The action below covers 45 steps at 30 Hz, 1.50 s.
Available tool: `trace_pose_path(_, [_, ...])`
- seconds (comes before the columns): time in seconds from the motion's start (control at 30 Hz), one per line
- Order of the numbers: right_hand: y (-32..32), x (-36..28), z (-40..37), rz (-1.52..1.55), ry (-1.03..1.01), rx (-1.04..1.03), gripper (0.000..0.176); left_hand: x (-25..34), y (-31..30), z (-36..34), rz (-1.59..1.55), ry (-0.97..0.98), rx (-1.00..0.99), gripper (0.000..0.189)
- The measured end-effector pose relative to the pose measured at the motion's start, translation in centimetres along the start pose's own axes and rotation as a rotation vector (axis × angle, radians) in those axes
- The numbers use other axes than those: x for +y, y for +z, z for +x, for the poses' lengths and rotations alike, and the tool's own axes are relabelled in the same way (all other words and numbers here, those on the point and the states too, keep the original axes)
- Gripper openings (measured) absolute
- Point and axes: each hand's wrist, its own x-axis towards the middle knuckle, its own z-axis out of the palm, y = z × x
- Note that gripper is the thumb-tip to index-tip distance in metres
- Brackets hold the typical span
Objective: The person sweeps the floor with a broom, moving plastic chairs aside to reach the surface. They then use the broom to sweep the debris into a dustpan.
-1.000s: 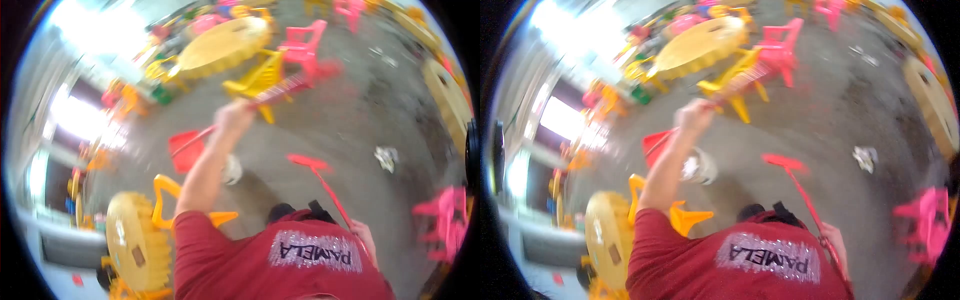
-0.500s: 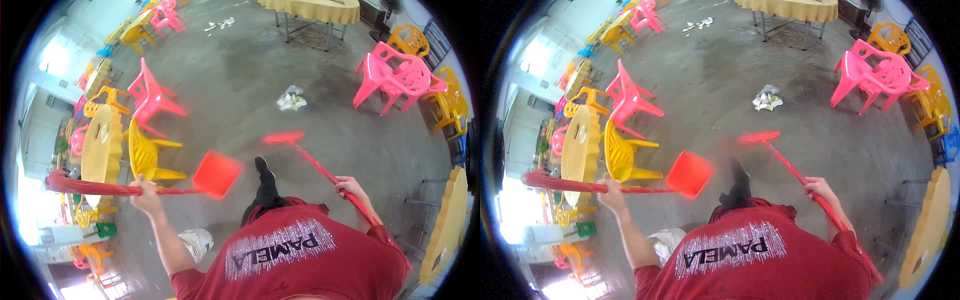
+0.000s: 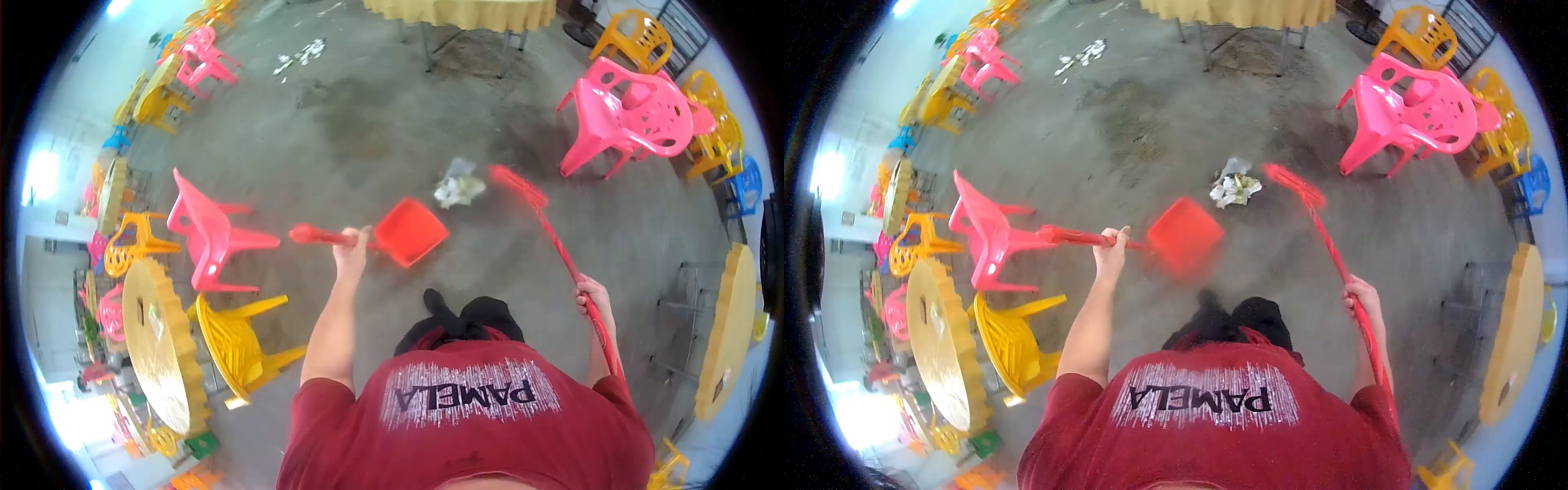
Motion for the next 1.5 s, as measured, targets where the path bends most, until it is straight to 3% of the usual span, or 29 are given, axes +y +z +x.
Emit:
trace_pose_path(0.1, [2.4,-2.0,0.1,-0.268,-0.012,0.100,0.034,0.7,3.3,5.0,0.072,0.012,-0.047,0.033])
trace_pose_path(0.3, [5.5,-4.7,6.6,-0.123,-0.008,0.114,0.023,-1.2,6.5,11.0,-0.163,-0.040,-0.074,0.028])
trace_pose_path(0.43, [7.4,-7.3,10.9,-0.157,0.032,0.098,0.009,2.7,6.0,13.0,-0.060,-0.031,-0.109,0.025])
trace_pose_path(0.47, [7.3,-7.3,12.0,-0.197,-0.007,0.114,0.010,1.4,5.8,13.8,-0.016,-0.005,-0.158,0.024])
trace_pose_path(0.53, [8.6,-8.6,13.1,-0.219,0.060,0.109,0.022,5.5,5.9,14.0,0.044,-0.131,-0.223,0.024])
trace_pose_path(0.6, [9.0,-7.6,15.5,-0.083,0.069,0.089,0.015,5.4,7.1,14.7,-0.038,-0.154,-0.249,0.023])
trace_pose_path(0.67, [10.2,-6.7,16.5,-0.034,0.101,0.088,0.015,3.4,8.6,15.9,-0.009,0.095,-0.305,0.023])
trace_pose_path(0.7, [11.4,-6.1,16.4,-0.036,0.107,0.112,0.014,3.3,9.2,16.5,0.026,0.208,-0.336,0.024])
trace_pose_path(0.87, [16.4,-2.9,13.4,-0.119,0.165,0.164,0.009,4.3,9.2,18.4,0.178,-0.061,-0.483,0.030])
trace_pose_path(0.93, [18.1,-1.2,11.8,-0.042,0.208,0.146,0.022,7.3,8.9,19.1,0.207,-0.168,-0.505,0.034])
trace_pose_path(1.1, [21.7,2.6,7.5,0.137,0.260,0.049,0.035,5.2,10.5,20.9,0.264,-0.040,-0.504,0.039])
trace_pose_path(1.17, [22.8,3.8,5.8,0.037,0.273,0.048,0.037,4.4,10.9,21.4,0.334,0.006,-0.509,0.039])
trace_pose_path(1.33, [25.8,0.2,-0.2,-0.080,0.297,-0.037,0.043,9.7,8.1,21.2,0.115,-0.202,-0.557,0.040])
trace_pose_path(1.5, [25.3,-4.8,0.8,-0.374,0.178,-0.032,0.050,2.2,6.4,21.5,0.265,0.009,-0.418,0.037])
